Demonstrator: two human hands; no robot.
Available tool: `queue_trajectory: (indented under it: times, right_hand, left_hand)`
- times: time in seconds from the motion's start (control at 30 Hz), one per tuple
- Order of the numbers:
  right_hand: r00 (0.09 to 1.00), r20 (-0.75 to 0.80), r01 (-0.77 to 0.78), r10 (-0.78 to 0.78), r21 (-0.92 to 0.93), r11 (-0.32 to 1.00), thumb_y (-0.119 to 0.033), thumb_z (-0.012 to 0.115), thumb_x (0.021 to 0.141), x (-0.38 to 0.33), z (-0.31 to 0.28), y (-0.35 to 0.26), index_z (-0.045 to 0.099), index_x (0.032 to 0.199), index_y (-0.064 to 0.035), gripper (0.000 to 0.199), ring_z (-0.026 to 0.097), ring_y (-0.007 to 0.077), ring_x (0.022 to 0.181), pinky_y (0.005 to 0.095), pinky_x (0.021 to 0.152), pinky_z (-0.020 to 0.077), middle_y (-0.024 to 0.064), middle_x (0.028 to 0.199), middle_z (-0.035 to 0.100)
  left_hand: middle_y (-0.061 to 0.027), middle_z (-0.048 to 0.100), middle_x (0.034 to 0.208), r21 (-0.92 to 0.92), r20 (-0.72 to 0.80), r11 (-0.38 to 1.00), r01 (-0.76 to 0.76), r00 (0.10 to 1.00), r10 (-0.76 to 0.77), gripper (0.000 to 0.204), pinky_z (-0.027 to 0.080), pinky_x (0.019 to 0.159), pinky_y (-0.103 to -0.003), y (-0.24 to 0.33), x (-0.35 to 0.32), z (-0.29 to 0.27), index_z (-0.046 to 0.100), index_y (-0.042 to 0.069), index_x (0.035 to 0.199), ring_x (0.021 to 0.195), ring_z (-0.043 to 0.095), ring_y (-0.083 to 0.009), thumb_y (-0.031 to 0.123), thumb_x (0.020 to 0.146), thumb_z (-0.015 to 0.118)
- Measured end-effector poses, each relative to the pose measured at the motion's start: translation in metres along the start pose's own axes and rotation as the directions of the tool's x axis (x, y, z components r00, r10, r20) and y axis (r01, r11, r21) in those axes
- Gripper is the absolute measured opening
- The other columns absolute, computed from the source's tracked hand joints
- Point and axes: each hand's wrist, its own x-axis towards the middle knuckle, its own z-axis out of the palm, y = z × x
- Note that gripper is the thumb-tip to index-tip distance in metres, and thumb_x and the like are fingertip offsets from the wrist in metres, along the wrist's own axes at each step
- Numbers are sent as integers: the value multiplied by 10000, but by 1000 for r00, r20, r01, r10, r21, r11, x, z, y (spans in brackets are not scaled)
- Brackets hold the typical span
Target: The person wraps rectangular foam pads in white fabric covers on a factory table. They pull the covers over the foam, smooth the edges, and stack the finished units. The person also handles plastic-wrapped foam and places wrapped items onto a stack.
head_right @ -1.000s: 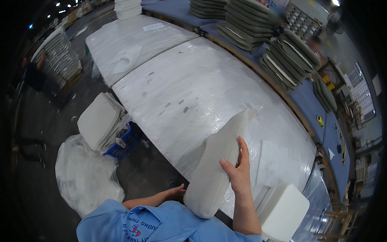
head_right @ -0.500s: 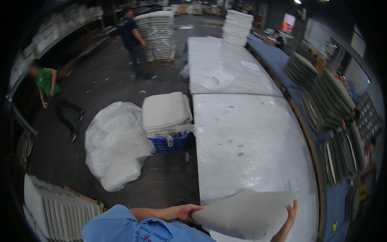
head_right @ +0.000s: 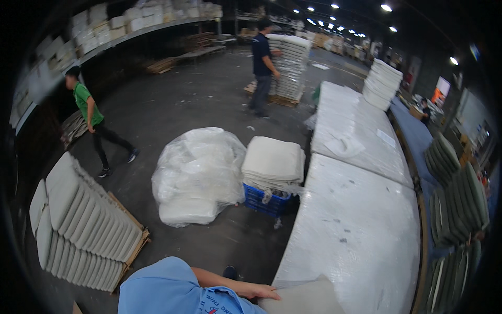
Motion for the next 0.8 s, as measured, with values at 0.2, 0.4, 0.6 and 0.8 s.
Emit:
queue_trajectory:
  times: [0.2, 0.4, 0.6, 0.8]
  right_hand:
    - [974, 172, 173, -146, -154, 973, -270, 708, 889, -7, 56, -54, 209, 1614, -144, 889, 499, 366, 1347, 430, 1130, 397, 200, 1546, 434]
    - [880, 367, 406, -301, -256, 877, -213, 754, 871, -36, 136, -118, 150, 1631, -158, 972, 480, 387, 1363, 429, 1149, 373, 212, 1568, 412]
    - [628, 664, 668, -406, -193, 719, -156, 799, 853, -82, 264, -185, 91, 1649, -172, 1066, 462, 407, 1380, 429, 1168, 349, 224, 1589, 391]
    - [183, 885, 938, -429, -26, 346, -47, 809, 796, -187, 393, -229, 261, 1602, -82, 975, 518, 355, 1331, 406, 1143, 383, 235, 1495, 502]
  left_hand:
    - [-94, 559, 1447, 195, -138, 958, -210, 961, 239, 693, 380, 1109, -376, 9, -44, -50, 498, 105, 1496, 1350, 485, -213, 409, 915, 721]
    - [-83, 538, 1450, 98, -182, 832, -547, 812, 555, 787, 423, 1057, -372, -8, -126, -89, 378, 143, 1578, 1308, 493, -196, 320, 892, 721]
    - [-262, 501, 1444, 363, -492, 749, -554, 569, 659, 950, 440, 1062, -386, -43, -222, -155, 249, 30, 1602, 1330, 515, -292, 297, 849, 763]
    - [-280, 101, 1662, 843, -522, 466, -270, -194, 831, 1226, 193, 1248, -476, -25, -396, -160, -25, 69, 1640, 1549, 141, -419, 353, 807, 827]
